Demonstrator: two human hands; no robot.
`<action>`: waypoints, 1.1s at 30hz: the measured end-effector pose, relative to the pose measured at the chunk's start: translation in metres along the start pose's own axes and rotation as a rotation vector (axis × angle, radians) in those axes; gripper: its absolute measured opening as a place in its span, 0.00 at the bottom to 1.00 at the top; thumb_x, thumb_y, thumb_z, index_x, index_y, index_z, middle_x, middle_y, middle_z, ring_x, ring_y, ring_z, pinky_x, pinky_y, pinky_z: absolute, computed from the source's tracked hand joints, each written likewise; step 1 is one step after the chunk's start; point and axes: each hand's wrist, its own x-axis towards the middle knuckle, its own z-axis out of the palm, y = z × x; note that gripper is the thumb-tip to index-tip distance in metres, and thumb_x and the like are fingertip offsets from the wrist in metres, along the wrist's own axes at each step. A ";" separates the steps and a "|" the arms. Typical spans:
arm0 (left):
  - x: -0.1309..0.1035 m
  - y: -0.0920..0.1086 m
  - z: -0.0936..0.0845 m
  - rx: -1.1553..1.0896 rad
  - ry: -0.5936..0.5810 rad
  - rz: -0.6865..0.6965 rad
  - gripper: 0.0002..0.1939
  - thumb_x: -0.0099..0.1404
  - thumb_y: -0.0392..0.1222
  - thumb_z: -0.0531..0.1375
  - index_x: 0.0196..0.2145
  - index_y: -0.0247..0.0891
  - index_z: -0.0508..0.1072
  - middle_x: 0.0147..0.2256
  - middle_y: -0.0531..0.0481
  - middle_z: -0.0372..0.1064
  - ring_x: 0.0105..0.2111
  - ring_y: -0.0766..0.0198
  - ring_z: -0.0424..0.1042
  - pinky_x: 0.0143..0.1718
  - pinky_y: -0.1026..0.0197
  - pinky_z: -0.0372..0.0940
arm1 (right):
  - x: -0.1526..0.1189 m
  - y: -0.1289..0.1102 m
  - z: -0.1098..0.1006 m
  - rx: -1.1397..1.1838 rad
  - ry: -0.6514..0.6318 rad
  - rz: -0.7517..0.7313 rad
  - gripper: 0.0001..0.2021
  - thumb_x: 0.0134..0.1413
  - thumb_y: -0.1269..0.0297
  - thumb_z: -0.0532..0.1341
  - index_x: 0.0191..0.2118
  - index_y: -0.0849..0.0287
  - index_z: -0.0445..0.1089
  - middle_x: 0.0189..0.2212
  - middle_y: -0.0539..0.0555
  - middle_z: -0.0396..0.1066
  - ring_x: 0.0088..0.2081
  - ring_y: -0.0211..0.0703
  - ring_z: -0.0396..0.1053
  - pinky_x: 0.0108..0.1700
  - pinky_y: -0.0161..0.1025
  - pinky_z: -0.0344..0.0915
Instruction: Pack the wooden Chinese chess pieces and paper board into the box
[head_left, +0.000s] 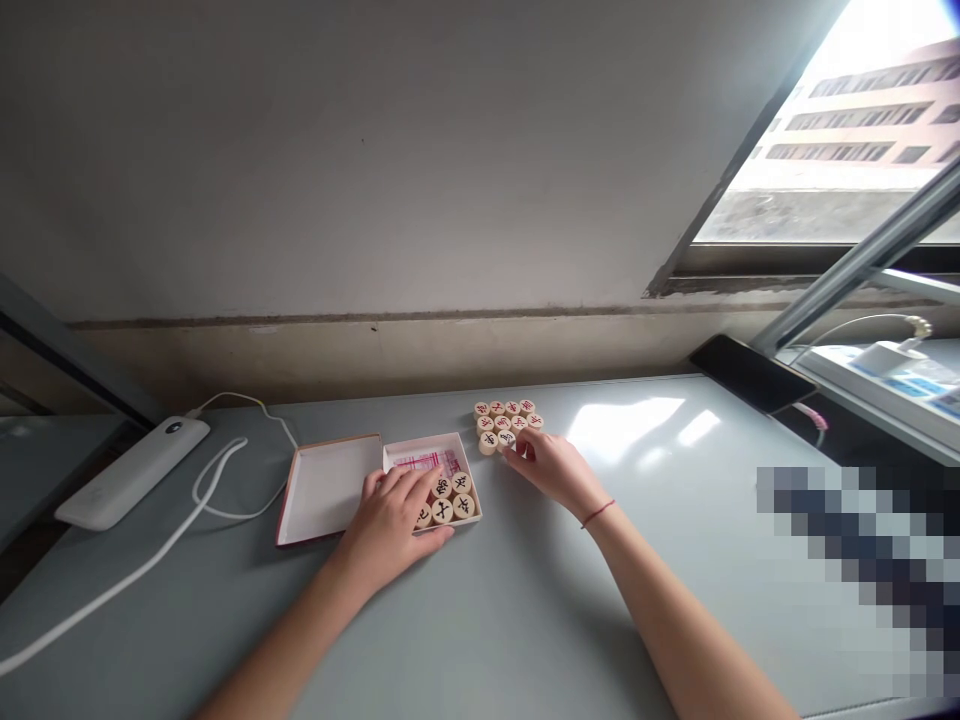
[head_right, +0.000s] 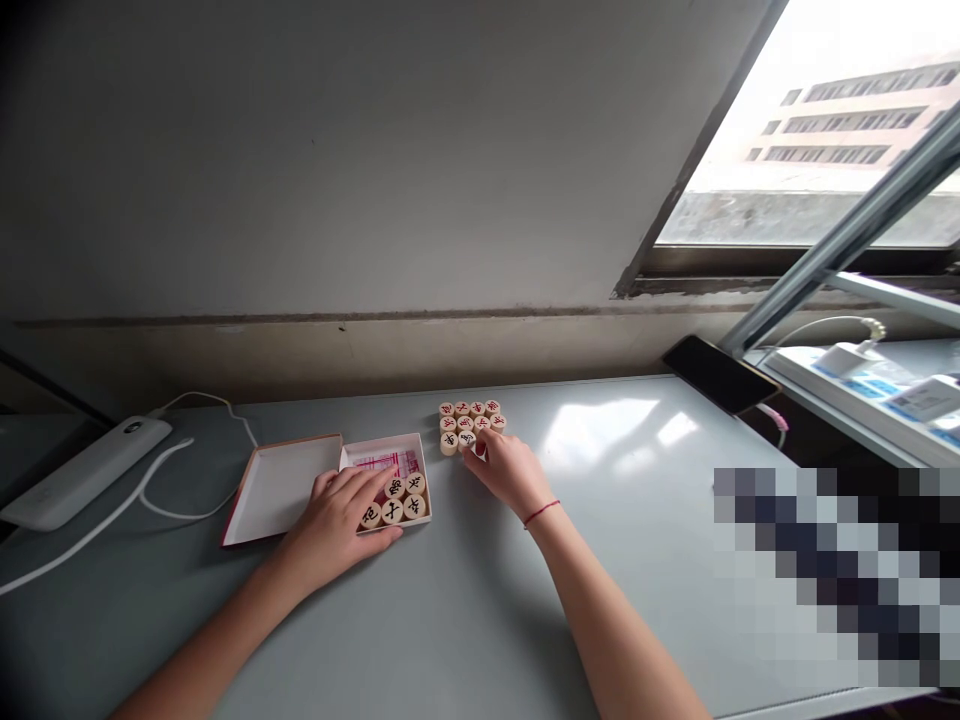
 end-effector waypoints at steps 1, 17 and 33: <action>0.000 0.000 0.001 0.001 0.000 -0.003 0.27 0.60 0.47 0.60 0.56 0.42 0.63 0.46 0.44 0.71 0.46 0.53 0.67 0.50 0.51 0.55 | -0.001 -0.004 -0.001 0.023 0.016 -0.017 0.11 0.55 0.58 0.54 0.25 0.56 0.60 0.20 0.49 0.64 0.21 0.38 0.59 0.25 0.33 0.49; 0.010 0.013 -0.001 0.099 -0.017 -0.151 0.11 0.68 0.43 0.51 0.37 0.41 0.72 0.41 0.47 0.73 0.44 0.54 0.65 0.40 0.53 0.54 | -0.020 -0.046 0.014 0.309 -0.145 -0.288 0.13 0.61 0.63 0.50 0.35 0.59 0.71 0.26 0.52 0.71 0.23 0.37 0.62 0.26 0.33 0.55; 0.010 0.018 0.000 -0.025 0.289 -0.056 0.06 0.65 0.40 0.56 0.41 0.41 0.69 0.37 0.50 0.74 0.44 0.55 0.65 0.44 0.55 0.56 | -0.024 -0.049 0.004 0.421 -0.126 -0.330 0.11 0.56 0.63 0.55 0.41 0.59 0.70 0.21 0.47 0.63 0.21 0.33 0.55 0.24 0.30 0.52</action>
